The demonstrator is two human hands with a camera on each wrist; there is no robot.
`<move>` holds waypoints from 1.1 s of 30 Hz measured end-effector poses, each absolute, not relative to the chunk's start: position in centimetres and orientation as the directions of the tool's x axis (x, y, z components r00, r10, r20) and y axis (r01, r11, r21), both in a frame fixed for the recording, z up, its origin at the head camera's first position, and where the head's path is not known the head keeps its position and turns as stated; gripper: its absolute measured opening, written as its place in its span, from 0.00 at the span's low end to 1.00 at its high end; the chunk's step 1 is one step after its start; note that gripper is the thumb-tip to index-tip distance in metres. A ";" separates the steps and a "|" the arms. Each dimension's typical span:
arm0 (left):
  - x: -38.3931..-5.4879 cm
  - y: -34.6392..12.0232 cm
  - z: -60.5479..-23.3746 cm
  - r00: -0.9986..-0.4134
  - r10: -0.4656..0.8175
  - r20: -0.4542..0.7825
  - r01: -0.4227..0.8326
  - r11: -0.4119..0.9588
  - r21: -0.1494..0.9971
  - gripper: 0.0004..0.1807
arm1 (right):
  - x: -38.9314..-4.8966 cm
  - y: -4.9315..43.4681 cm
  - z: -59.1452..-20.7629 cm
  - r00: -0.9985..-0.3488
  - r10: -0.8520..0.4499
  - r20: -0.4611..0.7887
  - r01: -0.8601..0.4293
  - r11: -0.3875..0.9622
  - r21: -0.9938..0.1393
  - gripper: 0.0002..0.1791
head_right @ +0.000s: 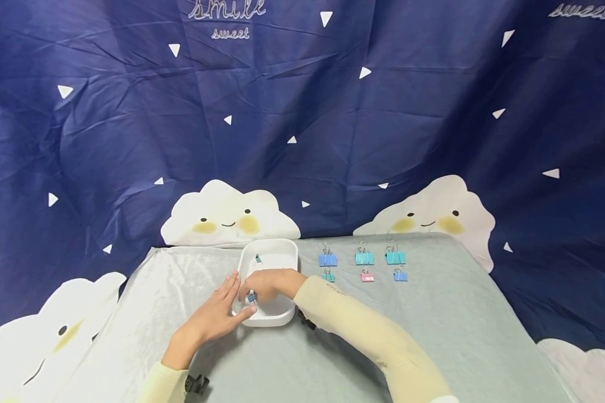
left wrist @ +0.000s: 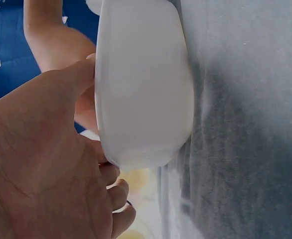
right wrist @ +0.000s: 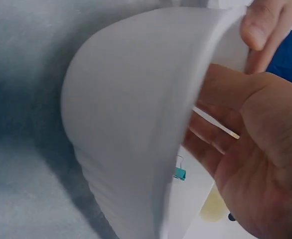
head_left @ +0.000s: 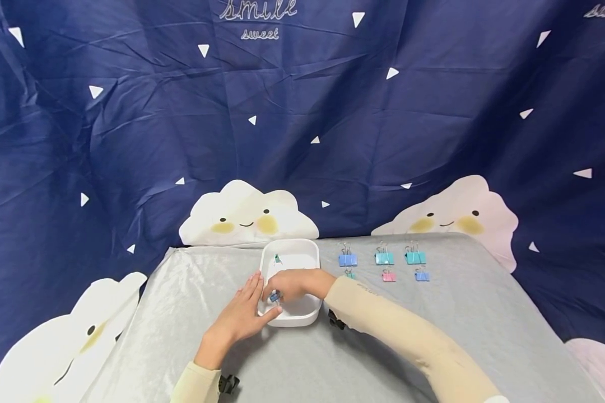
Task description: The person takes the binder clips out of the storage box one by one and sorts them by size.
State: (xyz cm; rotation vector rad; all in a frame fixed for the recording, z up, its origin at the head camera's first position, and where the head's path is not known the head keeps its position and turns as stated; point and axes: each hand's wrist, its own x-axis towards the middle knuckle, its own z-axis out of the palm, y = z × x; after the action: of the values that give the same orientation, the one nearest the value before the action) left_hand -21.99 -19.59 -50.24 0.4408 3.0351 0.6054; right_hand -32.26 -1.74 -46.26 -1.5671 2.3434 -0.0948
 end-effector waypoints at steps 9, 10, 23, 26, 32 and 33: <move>-21.9 -19.5 -50.1 -0.962 0.270 0.025 0.260 0.891 0.372 0.57 | -31.9 -1.8 -47.4 -0.420 -0.862 -0.284 -0.871 0.470 -0.140 0.15; -21.8 -19.4 -50.1 -0.963 0.270 0.024 0.259 0.891 0.372 0.57 | -31.9 -1.8 -47.5 -0.436 -0.853 -0.285 -0.862 0.487 -0.139 0.15; -21.8 -19.4 -50.0 -0.962 0.272 0.024 0.260 0.887 0.382 0.57 | -32.5 -1.5 -47.6 -0.467 -0.862 -0.197 -0.860 0.495 -0.127 0.09; -21.8 -19.3 -50.0 -0.963 0.270 0.023 0.259 0.888 0.380 0.57 | -32.5 -1.2 -47.4 -0.464 -0.870 -0.168 -0.857 0.489 -0.162 0.10; -21.8 -19.3 -50.0 -0.963 0.268 0.019 0.254 0.888 0.383 0.57 | -32.6 -0.6 -46.4 -0.397 -0.913 -0.089 -0.893 0.407 -0.192 0.11; -21.8 -19.4 -50.0 -0.963 0.268 0.019 0.255 0.887 0.384 0.57 | -32.7 -0.5 -46.3 -0.393 -0.916 -0.077 -0.896 0.400 -0.193 0.11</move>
State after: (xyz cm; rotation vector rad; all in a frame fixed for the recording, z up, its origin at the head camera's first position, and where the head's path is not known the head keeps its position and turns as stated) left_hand -21.83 -19.35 -50.01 0.4181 3.0182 0.6077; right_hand -32.67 -0.47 -46.27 -1.6229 2.4811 -0.1782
